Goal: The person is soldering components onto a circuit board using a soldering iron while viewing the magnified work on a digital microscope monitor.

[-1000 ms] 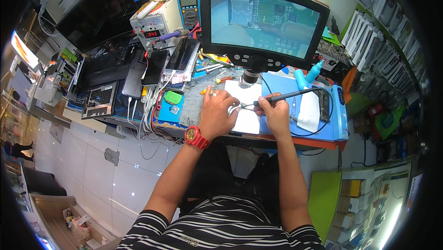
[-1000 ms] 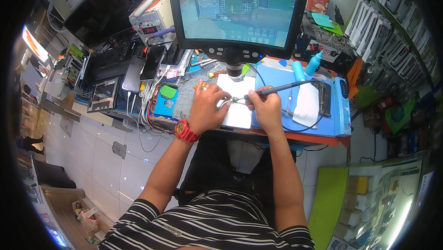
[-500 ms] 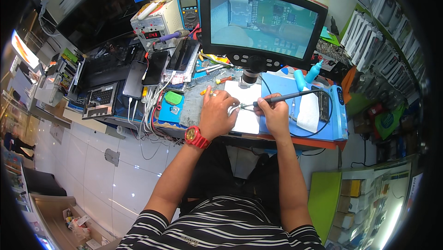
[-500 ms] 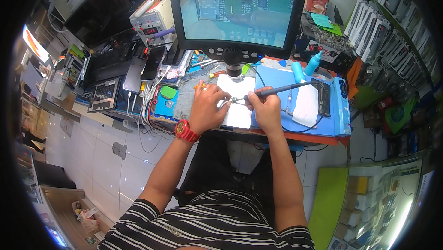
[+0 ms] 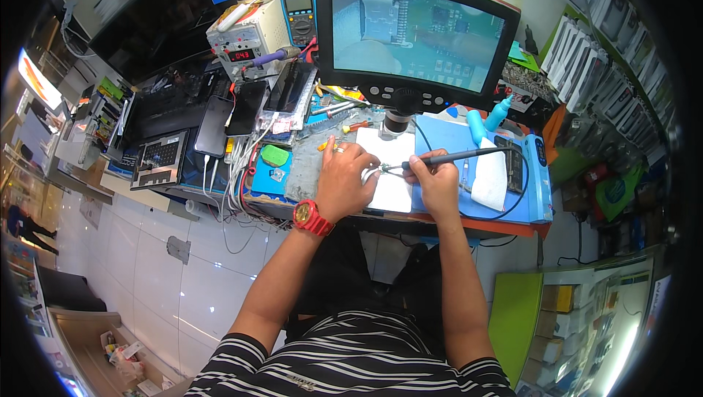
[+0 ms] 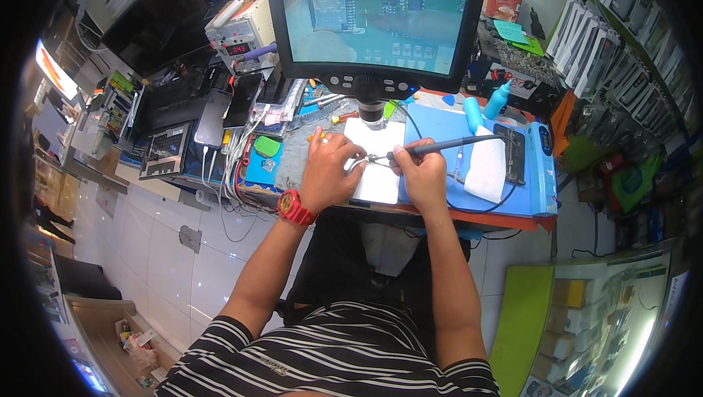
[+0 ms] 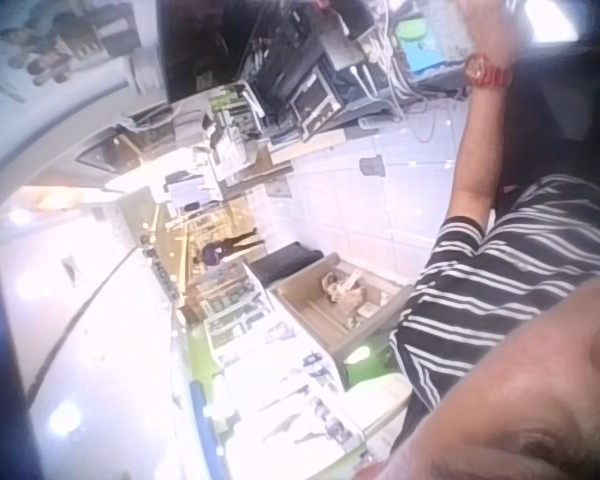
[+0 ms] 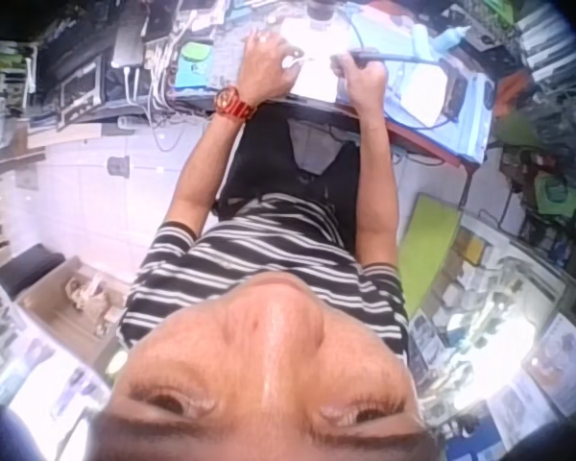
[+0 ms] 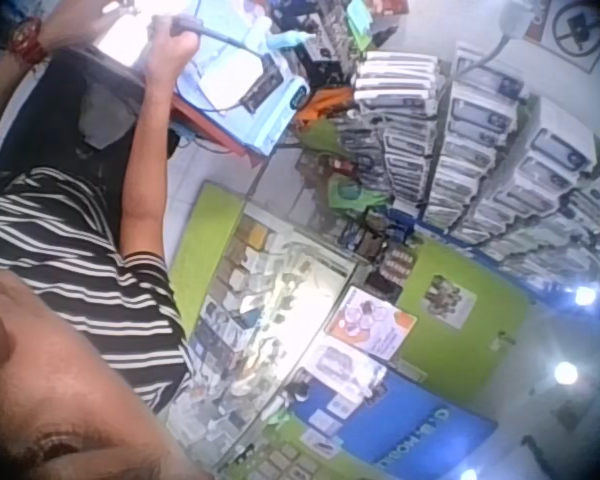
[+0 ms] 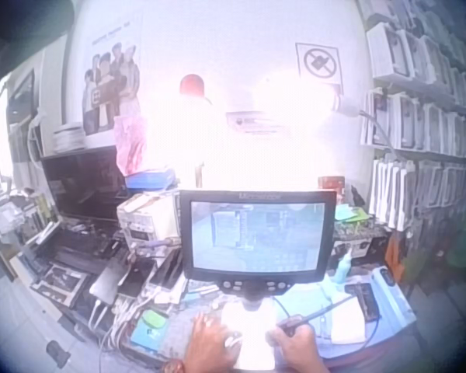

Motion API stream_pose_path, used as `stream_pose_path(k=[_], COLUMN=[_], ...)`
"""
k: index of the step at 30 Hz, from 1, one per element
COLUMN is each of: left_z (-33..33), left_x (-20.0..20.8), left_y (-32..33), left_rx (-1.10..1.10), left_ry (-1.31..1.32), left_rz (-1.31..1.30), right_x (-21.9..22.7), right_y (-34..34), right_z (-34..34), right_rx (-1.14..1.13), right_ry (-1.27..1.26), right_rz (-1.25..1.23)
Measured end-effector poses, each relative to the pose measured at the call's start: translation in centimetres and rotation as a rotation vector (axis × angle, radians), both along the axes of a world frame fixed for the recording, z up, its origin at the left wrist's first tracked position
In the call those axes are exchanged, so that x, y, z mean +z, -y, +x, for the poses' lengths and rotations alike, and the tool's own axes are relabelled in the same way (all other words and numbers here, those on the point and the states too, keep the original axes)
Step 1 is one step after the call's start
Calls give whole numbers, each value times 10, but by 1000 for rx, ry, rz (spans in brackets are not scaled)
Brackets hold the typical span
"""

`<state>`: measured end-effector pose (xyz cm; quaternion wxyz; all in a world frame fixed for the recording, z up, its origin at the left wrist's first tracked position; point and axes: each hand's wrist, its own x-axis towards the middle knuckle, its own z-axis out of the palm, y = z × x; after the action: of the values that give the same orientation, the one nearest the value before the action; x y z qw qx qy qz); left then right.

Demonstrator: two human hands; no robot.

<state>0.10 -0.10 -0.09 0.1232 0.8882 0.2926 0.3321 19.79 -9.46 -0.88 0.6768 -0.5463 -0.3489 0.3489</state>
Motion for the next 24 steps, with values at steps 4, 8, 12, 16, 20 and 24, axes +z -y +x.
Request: stream_pose_path(k=[4,8,12,16,20,24], left_z=[0,0,0,0,0,0], left_x=[0,0,0,2,2,1], left_y=[0,0,0,1,1,1], left_rx=[1,2,-6,-6,-4,2], left_ry=[0,1,12,3,1,-2], left_rz=[3,2,-1,-6,-6,5], right_x=[-6,-6,-3,-2,-2,-2], right_y=[4,8,11,11,10,11], right_z=[-3,-4,-7,-5,-5,-5], right_rx=[-26,-65,-81,-85,-83,-81], right_ry=[50,124,172,88,102,128], right_rz=[61,49,60,80,64,51])
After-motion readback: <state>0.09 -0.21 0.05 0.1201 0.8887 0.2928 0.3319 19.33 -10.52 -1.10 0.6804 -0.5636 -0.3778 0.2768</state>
